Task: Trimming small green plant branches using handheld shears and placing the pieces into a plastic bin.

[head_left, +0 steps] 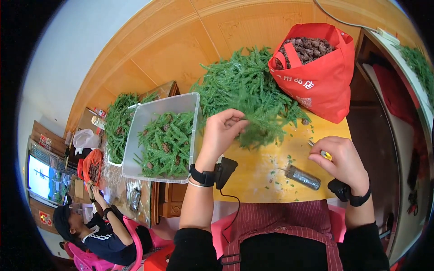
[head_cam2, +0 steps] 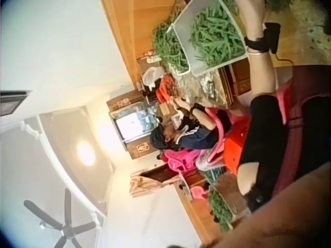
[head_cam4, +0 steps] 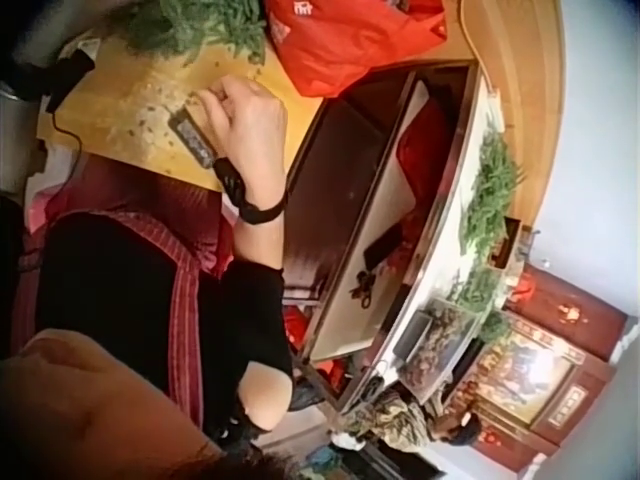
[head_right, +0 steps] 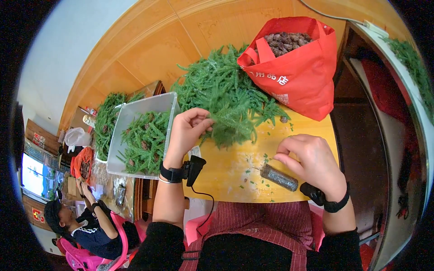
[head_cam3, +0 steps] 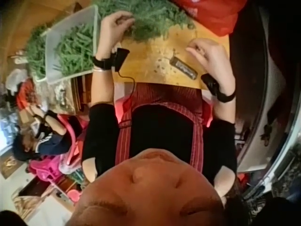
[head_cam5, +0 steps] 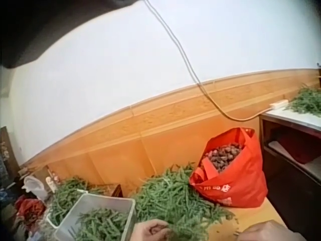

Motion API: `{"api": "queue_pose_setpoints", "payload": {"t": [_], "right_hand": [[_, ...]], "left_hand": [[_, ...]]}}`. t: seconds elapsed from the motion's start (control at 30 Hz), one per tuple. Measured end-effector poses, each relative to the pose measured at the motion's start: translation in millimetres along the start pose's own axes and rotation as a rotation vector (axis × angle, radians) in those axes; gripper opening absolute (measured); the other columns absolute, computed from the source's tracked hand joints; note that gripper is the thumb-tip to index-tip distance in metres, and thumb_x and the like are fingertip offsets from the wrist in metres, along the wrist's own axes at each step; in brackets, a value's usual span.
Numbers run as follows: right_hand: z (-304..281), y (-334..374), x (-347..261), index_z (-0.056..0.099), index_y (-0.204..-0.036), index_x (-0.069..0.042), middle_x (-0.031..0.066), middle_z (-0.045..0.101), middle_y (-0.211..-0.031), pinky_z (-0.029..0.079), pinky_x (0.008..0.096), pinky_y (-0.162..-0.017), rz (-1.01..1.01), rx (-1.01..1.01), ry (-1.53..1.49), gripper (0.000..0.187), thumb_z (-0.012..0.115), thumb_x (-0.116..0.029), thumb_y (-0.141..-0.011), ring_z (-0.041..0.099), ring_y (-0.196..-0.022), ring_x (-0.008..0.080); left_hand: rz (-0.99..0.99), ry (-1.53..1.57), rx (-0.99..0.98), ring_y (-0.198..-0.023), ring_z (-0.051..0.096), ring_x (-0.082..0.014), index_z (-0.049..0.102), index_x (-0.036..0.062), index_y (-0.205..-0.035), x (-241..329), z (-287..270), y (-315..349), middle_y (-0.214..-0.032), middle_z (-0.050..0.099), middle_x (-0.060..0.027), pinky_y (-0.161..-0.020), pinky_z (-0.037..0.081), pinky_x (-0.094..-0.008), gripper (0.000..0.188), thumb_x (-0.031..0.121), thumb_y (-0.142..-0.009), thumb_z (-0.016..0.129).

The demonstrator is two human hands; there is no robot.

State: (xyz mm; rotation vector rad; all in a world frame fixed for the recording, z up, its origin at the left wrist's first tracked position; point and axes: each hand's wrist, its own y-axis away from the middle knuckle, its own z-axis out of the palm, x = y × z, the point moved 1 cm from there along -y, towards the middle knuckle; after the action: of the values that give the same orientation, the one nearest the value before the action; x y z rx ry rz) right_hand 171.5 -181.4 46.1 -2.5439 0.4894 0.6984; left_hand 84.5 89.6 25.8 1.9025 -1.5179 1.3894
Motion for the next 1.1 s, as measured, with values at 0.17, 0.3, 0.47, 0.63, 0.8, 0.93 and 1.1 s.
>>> {"api": "queue_pose_setpoints", "payload": {"t": [0.17, 0.3, 0.47, 0.63, 0.8, 0.93, 1.1], "right_hand": [[12.8, -3.0, 8.2, 0.057, -0.076, 0.000, 0.0096, 0.059, -0.067, 0.045, 0.0280, -0.059, 0.102, 0.053, -0.112, 0.008, 0.061, -0.007, -0.074, 0.059, -0.065, 0.0221], [22.2, -9.6, 12.5, 0.057, -0.086, 0.000, 0.0091, 0.058, -0.079, 0.044, 0.0255, -0.058, 0.190, 0.118, -0.267, 0.013, 0.060, -0.008, -0.077, 0.058, -0.068, 0.0161], [38.1, -32.4, 16.9, 0.053, -0.101, -0.001, 0.0069, 0.055, -0.090, 0.044, 0.0230, -0.060, 0.189, 0.221, -0.377, 0.024, 0.059, -0.009, -0.079, 0.056, -0.073, 0.0114], [57.4, -53.4, 37.6, 0.054, -0.099, 0.001, 0.0047, 0.058, -0.076, 0.041, 0.0216, -0.053, 0.207, 0.139, -0.595, 0.024, 0.058, -0.013, -0.081, 0.051, -0.061, 0.0070], [50.7, -56.9, 31.7, 0.054, -0.100, -0.002, 0.0001, 0.057, -0.082, 0.040, 0.0202, -0.061, 0.282, 0.126, -0.770, 0.017, 0.052, -0.011, -0.085, 0.051, -0.069, 0.0064], [41.5, -56.3, 34.2, 0.053, -0.102, -0.003, -0.0014, 0.057, -0.079, 0.037, 0.0171, -0.056, 0.326, 0.226, -0.881, 0.020, 0.050, -0.016, -0.087, 0.047, -0.063, 0.0036], [26.9, -47.0, 30.3, 0.052, -0.104, -0.004, -0.0013, 0.057, -0.080, 0.036, 0.0157, -0.055, 0.434, 0.308, -1.016, 0.022, 0.050, -0.017, -0.088, 0.044, -0.060, 0.0032]], "left_hand": [[-0.284, 0.455, -0.064, -0.057, 0.060, -0.0121, 0.055, -0.0006, -0.085, -6.0, 11.2, 0.9, -0.072, 0.061, -0.0060, -0.048, 0.045, -0.0194, 0.011, 0.008, -0.081, 0.060], [-0.318, 0.580, -0.101, -0.060, 0.061, -0.0121, 0.056, 0.0016, -0.085, -7.3, 25.2, 3.1, -0.072, 0.061, -0.0056, -0.050, 0.045, -0.0192, 0.011, 0.011, -0.082, 0.059], [-0.264, 0.614, -0.125, -0.060, 0.059, -0.0091, 0.057, 0.0047, -0.088, -6.7, 38.3, 0.8, -0.072, 0.062, -0.0046, -0.051, 0.044, -0.0183, 0.009, 0.012, -0.083, 0.059], [-0.102, 0.654, -0.102, -0.069, 0.057, -0.0074, 0.056, 0.0014, -0.090, 5.1, 53.0, -1.2, -0.077, 0.062, -0.0026, -0.060, 0.044, -0.0192, 0.018, 0.011, -0.077, 0.064], [-0.050, 0.492, -0.108, -0.080, 0.054, -0.0085, 0.055, 0.0019, -0.091, -3.5, 58.5, 2.4, -0.085, 0.058, -0.0006, -0.074, 0.043, -0.0240, 0.028, 0.007, -0.069, 0.071], [-0.148, 0.316, -0.443, -0.077, 0.053, -0.0077, 0.057, 0.0027, -0.086, -25.2, 60.3, 2.3, -0.082, 0.058, 0.0005, -0.071, 0.044, -0.0223, 0.018, 0.005, -0.072, 0.067], [0.037, 0.226, -0.228, -0.085, 0.053, -0.0092, 0.054, 0.0017, -0.102, -17.5, 60.0, -0.5, -0.092, 0.056, -0.0023, -0.074, 0.043, -0.0213, 0.025, 0.006, -0.078, 0.061]]}}
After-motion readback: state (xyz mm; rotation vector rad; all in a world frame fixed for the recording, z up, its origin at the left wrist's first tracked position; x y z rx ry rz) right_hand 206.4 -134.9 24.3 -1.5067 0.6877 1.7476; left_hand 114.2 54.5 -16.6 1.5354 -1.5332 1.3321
